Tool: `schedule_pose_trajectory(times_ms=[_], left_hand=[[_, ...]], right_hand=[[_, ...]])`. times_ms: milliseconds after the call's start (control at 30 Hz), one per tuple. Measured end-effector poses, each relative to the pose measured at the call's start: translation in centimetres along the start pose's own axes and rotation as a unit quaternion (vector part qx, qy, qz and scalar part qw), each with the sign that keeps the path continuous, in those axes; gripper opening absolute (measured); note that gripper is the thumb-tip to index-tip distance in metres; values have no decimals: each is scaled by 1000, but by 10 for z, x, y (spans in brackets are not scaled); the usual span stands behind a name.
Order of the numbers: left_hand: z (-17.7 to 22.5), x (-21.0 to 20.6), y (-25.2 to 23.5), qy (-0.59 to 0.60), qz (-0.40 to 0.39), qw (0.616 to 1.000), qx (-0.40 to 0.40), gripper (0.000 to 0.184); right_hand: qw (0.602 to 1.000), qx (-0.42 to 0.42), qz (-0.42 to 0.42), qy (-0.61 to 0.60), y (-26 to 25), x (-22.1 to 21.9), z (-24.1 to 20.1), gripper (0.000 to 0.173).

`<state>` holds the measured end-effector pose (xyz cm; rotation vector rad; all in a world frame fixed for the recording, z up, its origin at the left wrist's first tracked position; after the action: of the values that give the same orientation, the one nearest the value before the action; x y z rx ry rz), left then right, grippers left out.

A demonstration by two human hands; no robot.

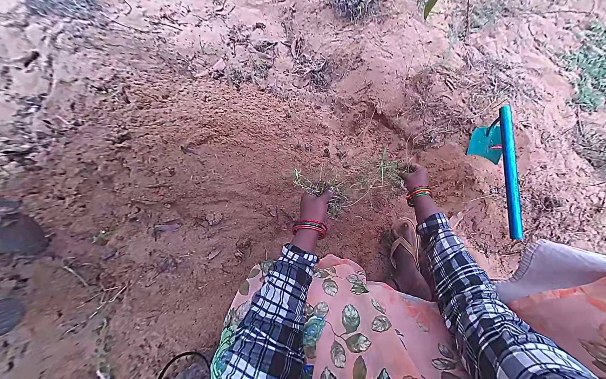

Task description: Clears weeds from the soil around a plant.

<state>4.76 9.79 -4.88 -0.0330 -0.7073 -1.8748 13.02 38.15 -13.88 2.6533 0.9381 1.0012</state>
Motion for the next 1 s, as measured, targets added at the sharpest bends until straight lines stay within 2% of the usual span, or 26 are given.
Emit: schedule_pose_trajectory(times_ms=[133,200,267,333,400,433,500,633,733,833,933,1000], left_hand=[[-2,-3,1,-27,3,999,-36,43],[-3,13,-3,-30,34,997,-60,46],[-4,35,-8,-36,72,994,-70,47],[-3,43,-9,-39,88,994,-55,48],[-1,39,-10,-37,91,994,-45,49],[-1,34,-11,-38,84,995,-43,50],[-1,25,-10,-48,69,996,-41,48],[-6,28,-6,-27,69,996,-53,51],[-5,39,-8,19,98,993,-68,53],[2,45,-4,13,96,994,-56,55],[7,39,0,0,76,996,-53,57],[10,35,3,11,59,996,-60,56]], right_hand=[[992,-58,95,60,-22,24,18,26],[975,-97,138,147,-36,44,45,31],[962,-95,153,206,-43,54,65,35],[951,-65,126,275,-37,52,76,43],[942,-52,60,327,-18,29,79,65],[938,-58,12,341,-8,14,81,71],[918,-50,-80,386,5,-19,80,65],[909,90,-227,338,34,-65,53,40],[926,145,-216,274,46,-70,26,37],[939,69,-154,298,30,-62,1,43],[927,-1,-112,358,14,-58,22,46],[904,-23,-142,402,27,-64,43,49]])
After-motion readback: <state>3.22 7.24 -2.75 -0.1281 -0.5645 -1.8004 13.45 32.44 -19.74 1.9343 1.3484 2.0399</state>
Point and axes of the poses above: each hand's wrist, its own y-axis away from the middle knuckle, its own x-axis out of the back of the hand, z = x × y, the point moved 1 cm from there along -y, towards the middle knuckle, and after that the axes turned 7 degrees about -x, right-handed, at the moved point
